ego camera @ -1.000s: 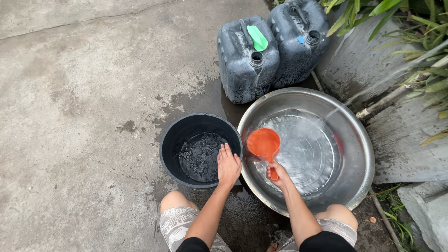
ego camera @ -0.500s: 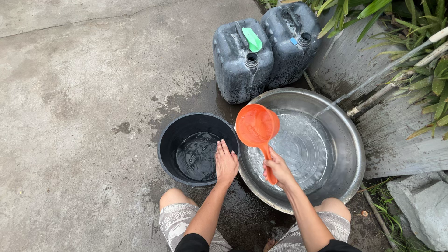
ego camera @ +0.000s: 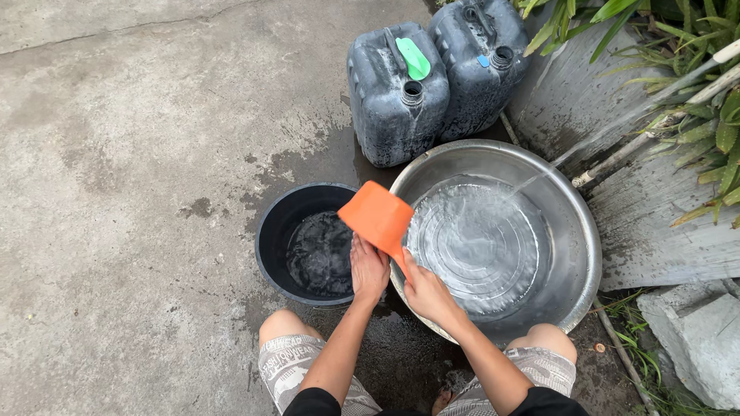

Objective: The person scoops water from a basin into a bucket using a plastic dipper, then carries the bucket through a garden to water several potted plants and a large leafy plant by hand with the dipper.

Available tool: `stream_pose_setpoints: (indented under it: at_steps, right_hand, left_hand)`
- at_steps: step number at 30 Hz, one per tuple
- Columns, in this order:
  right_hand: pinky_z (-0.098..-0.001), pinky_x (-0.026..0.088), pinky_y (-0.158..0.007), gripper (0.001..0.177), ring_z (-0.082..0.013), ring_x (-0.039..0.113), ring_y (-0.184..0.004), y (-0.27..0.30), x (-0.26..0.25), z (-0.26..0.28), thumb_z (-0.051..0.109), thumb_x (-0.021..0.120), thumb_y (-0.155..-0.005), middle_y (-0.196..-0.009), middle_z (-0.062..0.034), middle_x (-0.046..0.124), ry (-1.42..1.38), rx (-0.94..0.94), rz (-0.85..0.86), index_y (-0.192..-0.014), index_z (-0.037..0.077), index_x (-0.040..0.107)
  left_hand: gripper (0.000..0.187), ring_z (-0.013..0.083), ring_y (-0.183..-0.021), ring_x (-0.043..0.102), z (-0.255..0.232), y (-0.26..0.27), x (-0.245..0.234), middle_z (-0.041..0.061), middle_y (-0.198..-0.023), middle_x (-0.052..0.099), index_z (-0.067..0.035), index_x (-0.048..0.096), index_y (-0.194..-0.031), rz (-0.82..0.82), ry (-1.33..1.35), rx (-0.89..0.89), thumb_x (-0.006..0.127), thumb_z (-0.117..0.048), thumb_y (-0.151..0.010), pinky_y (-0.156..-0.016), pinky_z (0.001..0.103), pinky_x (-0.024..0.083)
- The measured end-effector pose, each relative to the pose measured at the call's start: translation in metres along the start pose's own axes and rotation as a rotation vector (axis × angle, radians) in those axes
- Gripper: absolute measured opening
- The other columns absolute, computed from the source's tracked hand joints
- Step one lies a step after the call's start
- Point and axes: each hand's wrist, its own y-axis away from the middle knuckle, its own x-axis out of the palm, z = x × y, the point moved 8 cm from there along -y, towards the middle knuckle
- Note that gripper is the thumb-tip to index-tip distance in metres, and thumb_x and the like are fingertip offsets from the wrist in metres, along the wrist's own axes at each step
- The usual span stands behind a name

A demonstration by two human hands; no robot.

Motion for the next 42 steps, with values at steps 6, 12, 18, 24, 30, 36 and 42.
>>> stream_pose_setpoints:
  at_steps: [6, 12, 18, 24, 30, 36, 42]
  right_hand:
    - [-0.0514, 0.056, -0.082, 0.078, -0.0427, 0.070, -0.092, 0.003, -0.004, -0.072, 0.012, 0.055, -0.088, -0.109, -0.0227, 0.070, 0.083, 0.164, -0.117, -0.161, 0.023, 0.027]
    - [-0.0544, 0.054, -0.085, 0.059, -0.0439, 0.069, -0.096, 0.003, -0.037, -0.296, 0.020, 0.058, -0.093, -0.104, -0.0264, 0.072, 0.142, 0.749, -0.342, -0.150, 0.014, 0.047]
    - [-0.0399, 0.058, -0.051, 0.047, -0.0244, 0.072, -0.056, 0.006, -0.044, -0.417, 0.022, 0.062, -0.090, -0.071, -0.0166, 0.073, -0.032, 1.132, -0.182, -0.126, -0.008, 0.063]
    - [-0.0485, 0.057, -0.050, 0.062, -0.0353, 0.071, -0.059, -0.058, 0.015, -0.332, 0.013, 0.051, -0.093, -0.078, -0.0234, 0.070, -0.170, 0.907, -0.075, -0.152, 0.026, 0.040]
    - [-0.0365, 0.052, -0.046, 0.077, -0.0196, 0.058, -0.055, -0.050, 0.048, -0.245, 0.004, 0.050, -0.086, -0.089, -0.0028, 0.067, -0.538, 0.607, -0.022, -0.154, 0.037, 0.034]
    - [-0.0285, 0.044, -0.047, 0.032, -0.0141, 0.051, -0.058, -0.003, 0.095, -0.208, 0.010, 0.058, -0.104, -0.079, -0.0035, 0.055, -1.545, 0.822, 0.263, -0.129, 0.011, 0.039]
    - [-0.0230, 0.043, -0.043, 0.046, -0.0108, 0.051, -0.055, 0.037, 0.088, -0.177, 0.010, 0.055, -0.094, -0.074, -0.0009, 0.054, -1.718, 0.735, 0.182, -0.137, 0.023, 0.044]
  left_hand:
    - [0.070, 0.0437, -0.148, 0.030, -0.001, -0.001, 0.001, 0.033, -0.159, 0.027, 0.012, 0.022, -0.153, -0.023, -0.025, 0.030, 0.047, -0.027, -0.099, -0.120, 0.049, 0.024]
    - [0.069, 0.0419, -0.148, 0.031, -0.003, -0.001, 0.004, 0.032, -0.159, 0.028, 0.010, 0.023, -0.154, 0.022, -0.078, 0.020, 0.046, -0.027, -0.100, -0.123, 0.048, 0.023]
    - [0.067, 0.0411, -0.147, 0.031, -0.006, -0.002, 0.004, 0.031, -0.159, 0.028, 0.010, 0.023, -0.154, 0.068, -0.078, -0.001, 0.043, -0.025, -0.100, -0.121, 0.048, 0.023]
    - [0.068, 0.0404, -0.148, 0.032, -0.005, -0.001, 0.005, 0.032, -0.159, 0.029, 0.010, 0.025, -0.154, 0.058, -0.141, 0.019, 0.044, -0.026, -0.100, -0.122, 0.046, 0.024]
    - [0.066, 0.0396, -0.148, 0.033, -0.004, -0.002, 0.008, 0.030, -0.159, 0.030, 0.008, 0.026, -0.154, 0.068, -0.121, 0.003, 0.044, -0.026, -0.099, -0.122, 0.046, 0.024]
    - [0.066, 0.0396, -0.148, 0.033, -0.006, -0.003, 0.003, 0.030, -0.159, 0.030, 0.008, 0.025, -0.153, 0.069, -0.095, 0.011, 0.043, -0.025, -0.099, -0.121, 0.048, 0.025]
    - [0.065, 0.0418, -0.147, 0.033, -0.004, 0.001, 0.004, 0.030, -0.159, 0.029, 0.007, 0.025, -0.154, 0.060, -0.033, 0.021, 0.042, -0.024, -0.100, -0.120, 0.049, 0.026]
